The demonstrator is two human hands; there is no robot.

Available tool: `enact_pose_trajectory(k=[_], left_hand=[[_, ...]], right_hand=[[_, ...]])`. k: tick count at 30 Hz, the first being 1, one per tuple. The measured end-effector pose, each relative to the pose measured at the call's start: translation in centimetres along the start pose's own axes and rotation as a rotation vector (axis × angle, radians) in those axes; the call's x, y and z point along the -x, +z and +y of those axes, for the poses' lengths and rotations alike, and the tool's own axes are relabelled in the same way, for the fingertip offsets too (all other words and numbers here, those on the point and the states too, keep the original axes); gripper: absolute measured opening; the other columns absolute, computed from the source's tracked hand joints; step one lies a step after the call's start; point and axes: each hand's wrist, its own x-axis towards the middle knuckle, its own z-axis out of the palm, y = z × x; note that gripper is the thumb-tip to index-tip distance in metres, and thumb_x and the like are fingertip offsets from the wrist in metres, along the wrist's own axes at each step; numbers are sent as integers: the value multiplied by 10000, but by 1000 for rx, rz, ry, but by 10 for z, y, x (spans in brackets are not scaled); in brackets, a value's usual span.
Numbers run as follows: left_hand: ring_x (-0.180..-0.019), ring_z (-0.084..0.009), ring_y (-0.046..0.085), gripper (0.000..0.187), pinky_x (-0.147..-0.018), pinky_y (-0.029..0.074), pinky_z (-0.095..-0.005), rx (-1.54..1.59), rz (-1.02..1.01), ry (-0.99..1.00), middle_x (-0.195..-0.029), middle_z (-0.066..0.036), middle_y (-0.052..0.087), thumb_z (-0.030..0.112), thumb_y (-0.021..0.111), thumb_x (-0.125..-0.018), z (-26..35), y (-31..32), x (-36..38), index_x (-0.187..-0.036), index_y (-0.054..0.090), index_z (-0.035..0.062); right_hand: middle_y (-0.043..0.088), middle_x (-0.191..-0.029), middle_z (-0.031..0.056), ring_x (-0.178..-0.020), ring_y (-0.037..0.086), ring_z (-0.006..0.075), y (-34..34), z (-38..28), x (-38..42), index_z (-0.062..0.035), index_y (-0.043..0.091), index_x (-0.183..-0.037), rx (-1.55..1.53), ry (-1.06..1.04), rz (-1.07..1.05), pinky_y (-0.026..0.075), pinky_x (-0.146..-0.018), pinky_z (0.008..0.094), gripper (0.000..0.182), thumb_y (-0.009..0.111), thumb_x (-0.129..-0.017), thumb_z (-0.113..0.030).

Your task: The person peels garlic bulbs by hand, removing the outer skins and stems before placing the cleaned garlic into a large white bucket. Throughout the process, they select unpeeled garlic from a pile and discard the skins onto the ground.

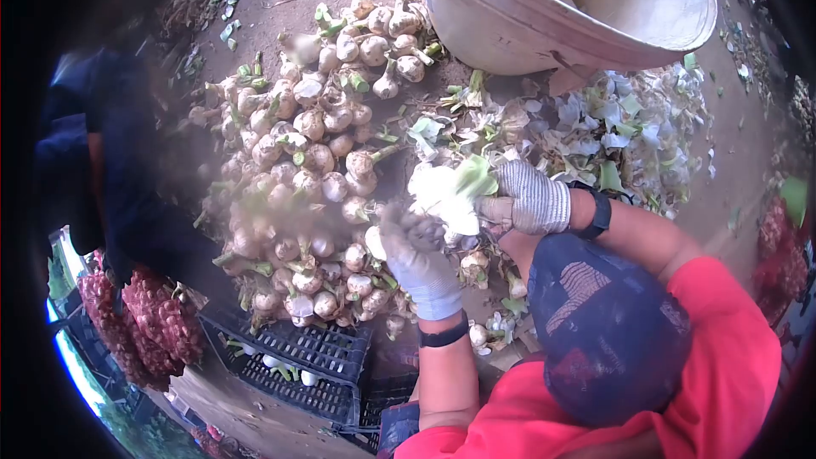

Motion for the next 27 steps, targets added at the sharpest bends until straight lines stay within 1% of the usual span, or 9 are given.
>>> enact_pose_trajectory(k=[6, 8, 14, 17, 20, 22, 23, 24, 27], left_hand=[[-858, -162, 559, 560, -659, 499, -259, -853, -293, 757, -983, -84, 523, 432, 468, -911, 4, 1, 10, -1248, 390, -8], [-700, -89, 532, 397, -609, 450, -215, 140, -305, -96, -950, -63, 564, 307, 609, -869, -12, -14, -19, -1082, 521, -17], [-765, -82, 512, 211, -704, 424, -230, -361, -281, 143, -849, -22, 571, 189, 575, -889, 12, 10, 1, -961, 571, -8], [-771, -106, 518, 202, -717, 435, -261, -146, -353, 202, -849, -25, 563, 198, 545, -909, 29, 2, 8, -953, 557, 1], [-744, -159, 541, 163, -704, 468, -305, 354, -281, 123, -855, -41, 543, 154, 423, -948, 50, -2, 6, -904, 529, 39], [-660, -146, 496, 146, -610, 439, -291, 384, 52, 38, -797, -28, 523, 163, 434, -910, 47, -19, -15, -864, 523, 56], [-572, -122, 411, 144, -512, 357, -254, 692, -376, -129, -728, -14, 494, 195, 456, -856, 31, -54, -32, -851, 520, 65], [-534, -122, 374, 237, -461, 274, -241, 978, -149, -249, -701, -24, 508, 280, 481, -815, 31, -64, -51, -925, 553, 83], [-562, -115, 392, 258, -443, 269, -233, 939, -164, -234, -757, -36, 536, 284, 478, -816, 29, -64, -63, -961, 557, 87]], right_hand=[[579, -648, 154, -617, 596, 283, 10, -19, 0, -10, 597, -795, 406, -279, -199, 476, -580, 371, 206, 553, -788, -211], [583, -666, 184, -647, 600, 333, 8, -12, 5, -7, 576, -739, 162, -62, -253, 471, -575, 394, 218, 561, -767, -223], [621, -696, 156, -679, 629, 336, -17, -32, -10, -38, 608, -732, 1086, -363, 100, 501, -605, 425, 166, 623, -678, -195], [639, -758, 157, -721, 638, 332, -25, -13, -29, -39, 620, -747, 1300, -49, 48, 507, -612, 421, 162, 612, -690, -190], [636, -698, 129, -660, 645, 298, -20, -11, -12, -37, 613, -740, 1270, 12, -308, 508, -585, 402, 147, 603, -723, -183], [633, -684, 108, -642, 637, 245, -30, -41, 21, -30, 626, -772, 337, 187, -625, 509, -589, 374, 127, 583, -779, -150], [637, -720, 68, -639, 614, 165, -41, -60, 44, -39, 638, -803, 133, 235, -612, 494, -557, 314, 116, 584, -829, -137], [638, -733, 58, -637, 607, 151, -41, -64, 62, -35, 653, -828, 97, -301, -362, 491, -559, 288, 94, 575, -830, -88], [631, -828, 90, -711, 614, 192, -58, -72, 49, -8, 595, -973, 350, 3, -142, 498, -625, 299, 220, 597, -781, -117]])
